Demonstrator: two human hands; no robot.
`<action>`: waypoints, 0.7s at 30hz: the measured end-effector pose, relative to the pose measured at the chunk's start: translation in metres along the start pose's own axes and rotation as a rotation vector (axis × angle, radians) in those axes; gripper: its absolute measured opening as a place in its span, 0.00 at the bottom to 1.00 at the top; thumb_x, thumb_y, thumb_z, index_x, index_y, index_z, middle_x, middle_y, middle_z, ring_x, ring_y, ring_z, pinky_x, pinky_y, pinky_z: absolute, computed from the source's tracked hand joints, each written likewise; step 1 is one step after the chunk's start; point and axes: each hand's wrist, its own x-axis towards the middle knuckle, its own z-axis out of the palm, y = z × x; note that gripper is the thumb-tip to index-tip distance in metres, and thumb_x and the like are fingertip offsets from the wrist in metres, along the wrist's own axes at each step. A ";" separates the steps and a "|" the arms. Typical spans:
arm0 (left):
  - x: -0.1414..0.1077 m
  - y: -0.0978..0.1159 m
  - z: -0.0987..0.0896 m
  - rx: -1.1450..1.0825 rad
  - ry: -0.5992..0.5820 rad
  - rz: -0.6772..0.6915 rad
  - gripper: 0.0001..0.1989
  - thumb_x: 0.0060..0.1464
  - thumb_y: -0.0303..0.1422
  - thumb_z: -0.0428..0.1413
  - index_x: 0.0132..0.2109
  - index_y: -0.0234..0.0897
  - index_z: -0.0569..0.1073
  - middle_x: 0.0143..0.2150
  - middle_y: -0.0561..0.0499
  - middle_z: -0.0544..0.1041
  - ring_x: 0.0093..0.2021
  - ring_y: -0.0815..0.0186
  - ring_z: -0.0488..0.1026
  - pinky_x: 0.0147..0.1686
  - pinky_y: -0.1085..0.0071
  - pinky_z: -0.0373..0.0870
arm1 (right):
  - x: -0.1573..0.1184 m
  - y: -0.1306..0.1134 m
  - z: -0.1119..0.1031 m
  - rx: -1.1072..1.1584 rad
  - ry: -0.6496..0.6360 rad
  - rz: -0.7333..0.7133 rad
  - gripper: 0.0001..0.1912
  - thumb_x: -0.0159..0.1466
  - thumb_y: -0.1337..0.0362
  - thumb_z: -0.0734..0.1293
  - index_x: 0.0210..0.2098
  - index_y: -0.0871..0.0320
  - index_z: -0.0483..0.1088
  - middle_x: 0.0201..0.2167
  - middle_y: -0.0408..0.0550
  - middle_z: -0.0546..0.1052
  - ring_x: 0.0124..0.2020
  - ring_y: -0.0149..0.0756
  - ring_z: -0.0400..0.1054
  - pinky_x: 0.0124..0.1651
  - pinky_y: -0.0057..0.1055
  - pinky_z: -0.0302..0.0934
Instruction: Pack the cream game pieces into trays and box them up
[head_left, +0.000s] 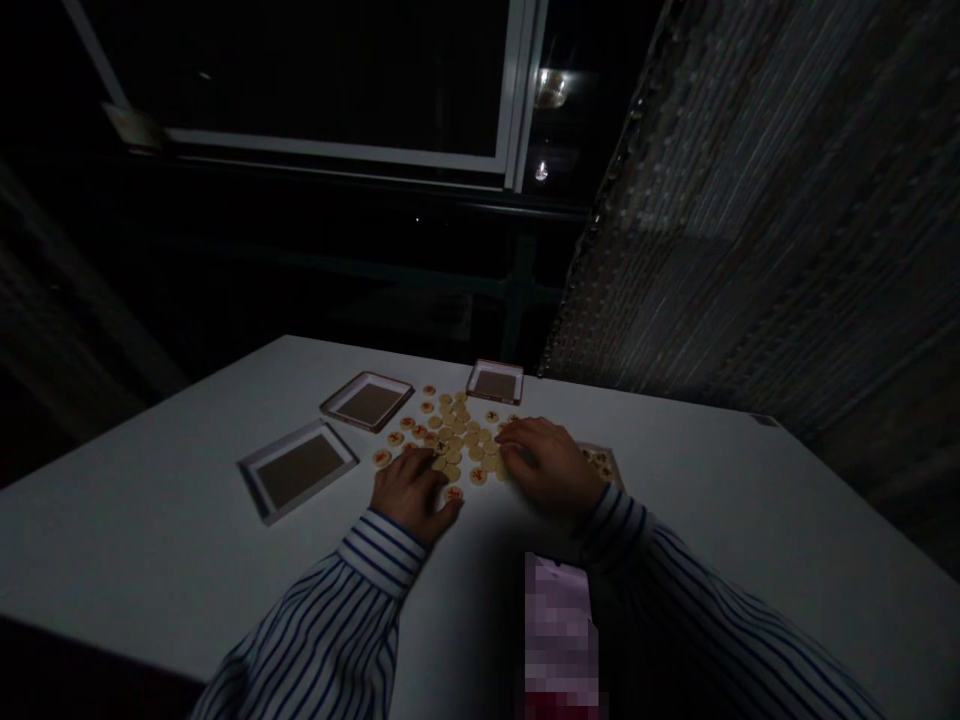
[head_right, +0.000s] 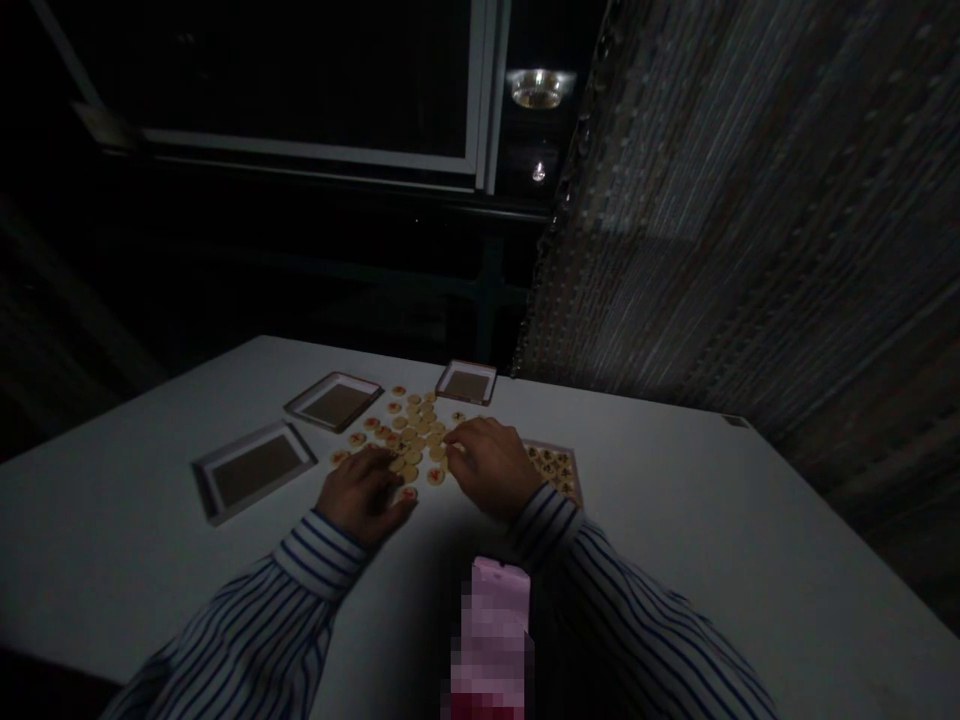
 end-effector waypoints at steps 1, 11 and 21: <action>0.000 0.000 0.001 0.001 -0.006 0.001 0.14 0.36 0.42 0.56 0.31 0.39 0.73 0.45 0.45 0.69 0.47 0.52 0.62 0.44 0.55 0.59 | -0.001 0.000 0.006 -0.007 -0.014 -0.005 0.12 0.60 0.64 0.56 0.40 0.57 0.67 0.41 0.48 0.71 0.45 0.35 0.60 0.46 0.34 0.51; -0.001 0.001 0.002 0.024 -0.061 0.017 0.14 0.35 0.42 0.56 0.32 0.40 0.74 0.46 0.44 0.69 0.48 0.51 0.61 0.42 0.54 0.59 | -0.004 0.005 0.033 -0.034 -0.094 -0.024 0.12 0.59 0.64 0.57 0.40 0.57 0.67 0.43 0.48 0.70 0.45 0.36 0.60 0.48 0.36 0.49; -0.001 0.000 0.004 0.036 -0.060 0.030 0.12 0.38 0.42 0.54 0.30 0.41 0.74 0.45 0.45 0.70 0.48 0.52 0.62 0.42 0.54 0.58 | -0.004 0.009 0.039 -0.007 -0.080 -0.065 0.11 0.57 0.65 0.59 0.39 0.58 0.68 0.41 0.49 0.71 0.43 0.35 0.61 0.45 0.34 0.53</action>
